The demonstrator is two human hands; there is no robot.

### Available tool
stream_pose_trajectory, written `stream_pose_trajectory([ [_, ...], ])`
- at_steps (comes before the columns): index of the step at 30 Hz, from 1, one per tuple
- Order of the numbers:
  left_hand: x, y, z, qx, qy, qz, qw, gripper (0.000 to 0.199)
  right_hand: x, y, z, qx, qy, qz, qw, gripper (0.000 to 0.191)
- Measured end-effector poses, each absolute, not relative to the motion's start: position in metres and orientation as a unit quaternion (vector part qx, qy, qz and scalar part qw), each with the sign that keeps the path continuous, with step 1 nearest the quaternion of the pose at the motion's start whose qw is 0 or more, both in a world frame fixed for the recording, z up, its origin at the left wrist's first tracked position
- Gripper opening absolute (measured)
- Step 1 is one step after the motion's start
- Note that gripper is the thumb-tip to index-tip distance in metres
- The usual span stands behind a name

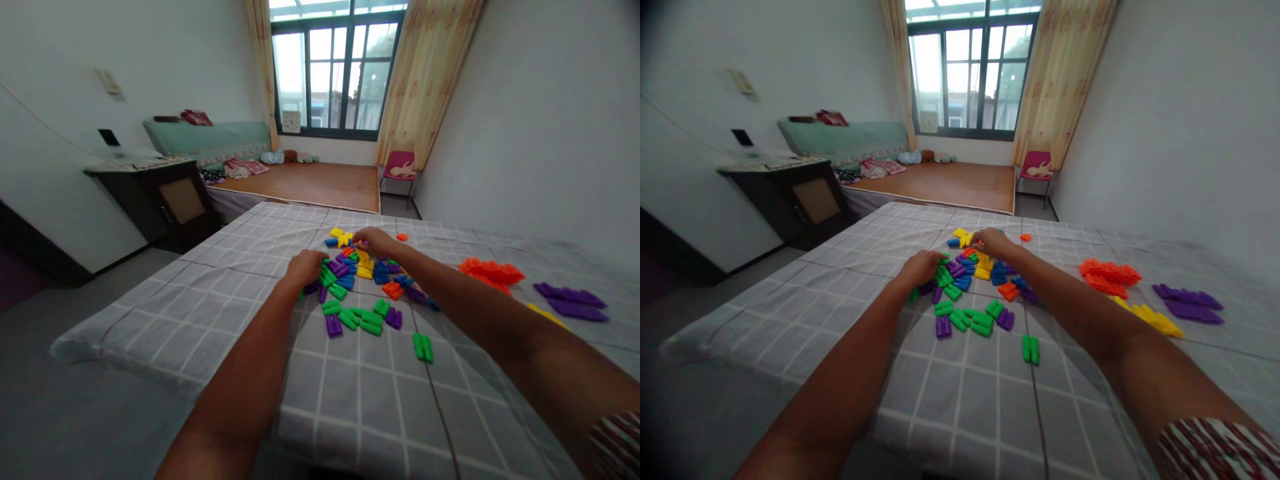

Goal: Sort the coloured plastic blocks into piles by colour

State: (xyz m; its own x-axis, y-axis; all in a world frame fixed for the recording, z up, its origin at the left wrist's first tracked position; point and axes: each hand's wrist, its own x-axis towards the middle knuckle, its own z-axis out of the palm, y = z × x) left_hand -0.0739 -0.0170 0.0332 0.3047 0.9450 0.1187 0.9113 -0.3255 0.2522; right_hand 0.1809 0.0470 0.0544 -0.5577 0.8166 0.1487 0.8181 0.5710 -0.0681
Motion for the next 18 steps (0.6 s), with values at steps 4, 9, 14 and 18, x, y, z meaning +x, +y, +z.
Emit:
stream_pose_trajectory([
  [4,-0.092,-0.010,0.038,0.762,0.620,0.167,0.081,0.038,0.135,0.010,0.058,-0.299,-0.951,0.060,0.051,0.023],
  [9,-0.101,-0.007,0.037,0.743,0.641,0.167,0.097,0.037,0.100,-0.019,0.058,-0.347,-0.936,0.032,0.049,0.023],
  [14,-0.098,-0.007,0.032,0.741,0.641,0.166,0.113,0.032,0.074,-0.036,0.046,-0.340,-0.932,0.075,0.098,0.034],
  [18,-0.098,-0.007,0.032,0.739,0.644,0.169,0.098,0.031,0.087,-0.034,0.047,-0.355,-0.907,0.148,0.170,0.036],
])
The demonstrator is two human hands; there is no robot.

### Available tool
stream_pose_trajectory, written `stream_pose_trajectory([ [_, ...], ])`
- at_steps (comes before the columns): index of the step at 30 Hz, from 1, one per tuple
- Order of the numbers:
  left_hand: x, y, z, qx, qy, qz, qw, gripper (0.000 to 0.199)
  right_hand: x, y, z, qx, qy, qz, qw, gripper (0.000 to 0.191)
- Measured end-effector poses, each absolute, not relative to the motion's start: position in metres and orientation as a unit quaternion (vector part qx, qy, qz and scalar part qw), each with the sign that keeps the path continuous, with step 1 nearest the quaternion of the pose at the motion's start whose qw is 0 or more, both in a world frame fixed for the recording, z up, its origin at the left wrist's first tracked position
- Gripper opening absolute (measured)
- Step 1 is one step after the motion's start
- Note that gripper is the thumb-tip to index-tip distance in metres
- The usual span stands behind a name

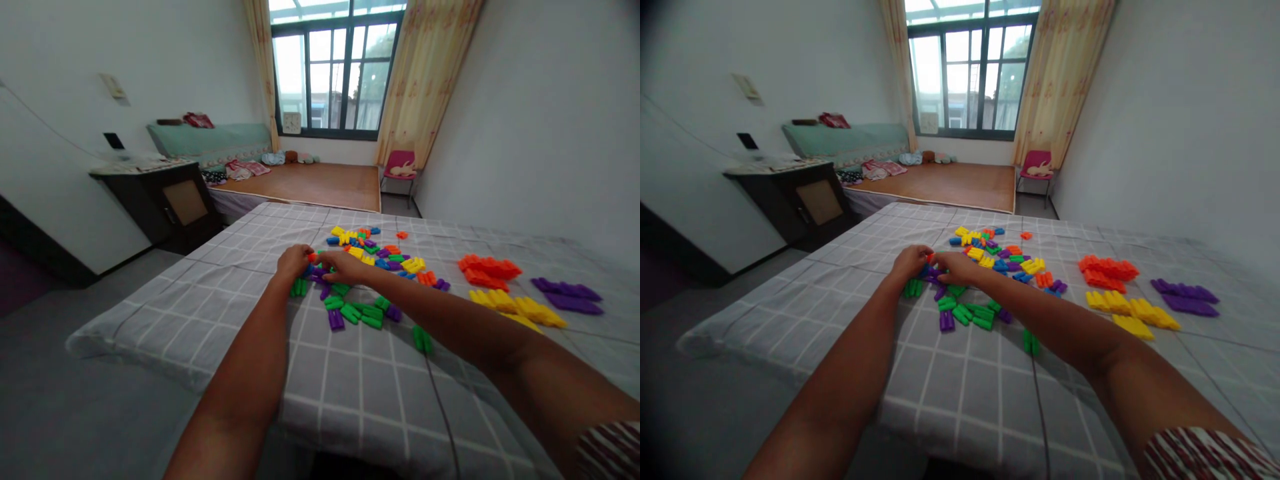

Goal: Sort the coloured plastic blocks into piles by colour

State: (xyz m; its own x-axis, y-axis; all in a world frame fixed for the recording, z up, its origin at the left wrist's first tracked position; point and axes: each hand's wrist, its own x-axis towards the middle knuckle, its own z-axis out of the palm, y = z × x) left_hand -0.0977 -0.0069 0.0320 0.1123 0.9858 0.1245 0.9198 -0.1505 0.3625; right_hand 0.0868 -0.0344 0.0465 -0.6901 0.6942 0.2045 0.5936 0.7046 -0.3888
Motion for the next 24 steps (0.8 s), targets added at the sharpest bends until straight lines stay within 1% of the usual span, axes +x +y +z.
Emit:
stream_pose_trajectory([
  [3,-0.098,-0.006,0.032,0.744,0.642,0.168,0.080,0.032,0.117,-0.034,0.055,-0.384,-0.869,0.209,0.232,0.022],
  [5,-0.098,-0.005,0.031,0.749,0.638,0.165,0.076,0.033,0.143,-0.040,0.060,-0.412,-0.817,0.288,0.281,0.017],
  [8,-0.098,-0.001,0.030,0.755,0.633,0.160,0.060,0.036,0.188,-0.057,0.068,-0.451,-0.699,0.417,0.365,0.023],
  [9,-0.099,0.000,0.030,0.758,0.632,0.154,0.050,0.037,0.206,-0.064,0.070,-0.459,-0.666,0.441,0.389,0.025],
  [11,-0.099,0.002,0.030,0.768,0.625,0.137,0.032,0.039,0.245,-0.077,0.074,-0.474,-0.624,0.448,0.431,0.029],
  [15,-0.102,0.007,0.028,0.783,0.608,0.131,0.008,0.040,0.346,-0.098,0.076,-0.554,-0.569,0.360,0.490,0.031],
  [18,-0.106,0.013,0.023,0.790,0.595,0.145,0.004,0.039,0.433,-0.114,0.073,-0.657,-0.513,0.238,0.499,0.029],
  [19,-0.108,0.015,0.022,0.790,0.594,0.149,0.003,0.038,0.461,-0.120,0.071,-0.701,-0.496,0.177,0.482,0.027],
  [21,-0.109,0.017,0.021,0.788,0.596,0.151,0.006,0.037,0.509,-0.138,0.067,-0.787,-0.451,0.059,0.417,0.030],
  [24,-0.109,0.018,0.022,0.775,0.614,0.148,0.021,0.035,0.559,-0.168,0.058,-0.843,-0.401,-0.012,0.359,0.037],
])
